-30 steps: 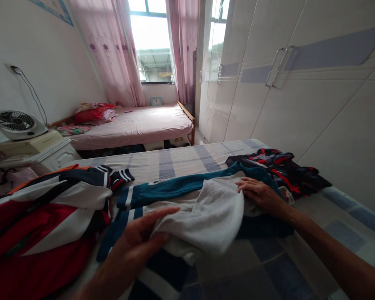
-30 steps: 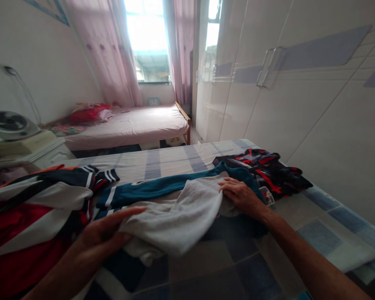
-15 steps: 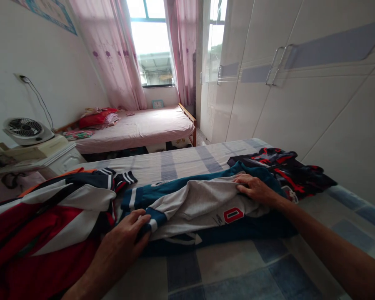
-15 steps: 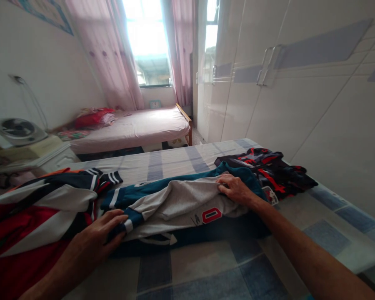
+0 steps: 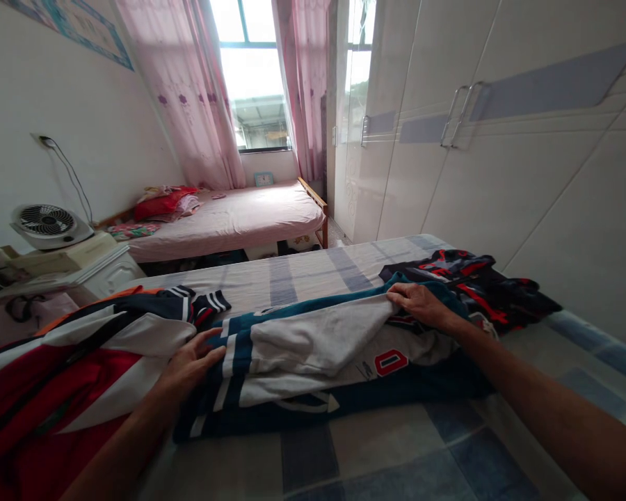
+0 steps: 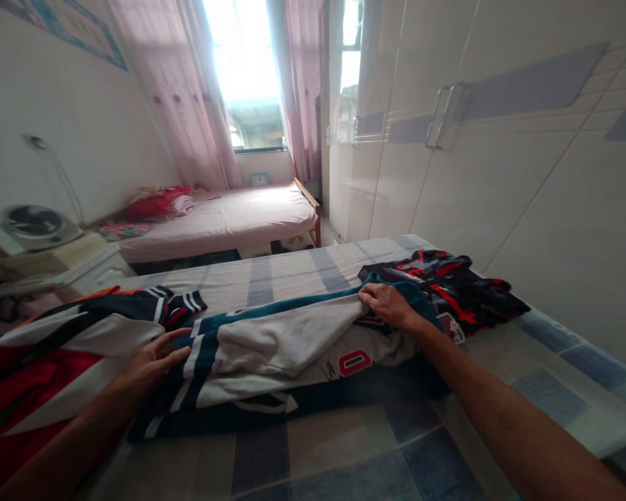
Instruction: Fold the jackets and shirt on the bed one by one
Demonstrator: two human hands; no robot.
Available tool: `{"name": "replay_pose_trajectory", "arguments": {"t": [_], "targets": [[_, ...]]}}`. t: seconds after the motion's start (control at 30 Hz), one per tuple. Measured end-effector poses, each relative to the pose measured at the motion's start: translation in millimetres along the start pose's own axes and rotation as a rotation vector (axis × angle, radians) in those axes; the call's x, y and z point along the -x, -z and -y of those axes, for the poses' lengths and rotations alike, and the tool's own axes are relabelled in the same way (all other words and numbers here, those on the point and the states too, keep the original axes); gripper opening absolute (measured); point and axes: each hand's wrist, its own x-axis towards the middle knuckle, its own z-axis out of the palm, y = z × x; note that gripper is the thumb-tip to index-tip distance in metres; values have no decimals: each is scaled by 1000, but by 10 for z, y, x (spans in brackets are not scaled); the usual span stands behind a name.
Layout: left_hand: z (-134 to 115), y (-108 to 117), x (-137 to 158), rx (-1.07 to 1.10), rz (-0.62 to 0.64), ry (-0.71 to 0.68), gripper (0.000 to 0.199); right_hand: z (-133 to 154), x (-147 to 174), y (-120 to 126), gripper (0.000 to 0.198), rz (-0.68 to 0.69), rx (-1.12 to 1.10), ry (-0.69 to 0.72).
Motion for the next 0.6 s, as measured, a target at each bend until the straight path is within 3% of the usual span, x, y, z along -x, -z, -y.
{"name": "replay_pose_trajectory", "arguments": {"t": [0.13, 0.23, 0.37, 0.47, 0.6], "targets": [[57, 38, -49, 121, -30, -81, 63, 0, -154, 4, 34, -27, 180, -1], [105, 72, -105, -184, -102, -165, 59, 40, -224, 3, 30, -51, 283, -32], [116, -21, -41, -651, -295, -583, 49, 280, -117, -103, 31, -169, 328, 92], [155, -196, 49, -789, -204, -847, 47, 465, 74, -325, 45, -208, 312, 261], [393, -394, 19, -1018, -49, -859, 54, 484, 229, -668, 58, 61, 264, 214]]}}
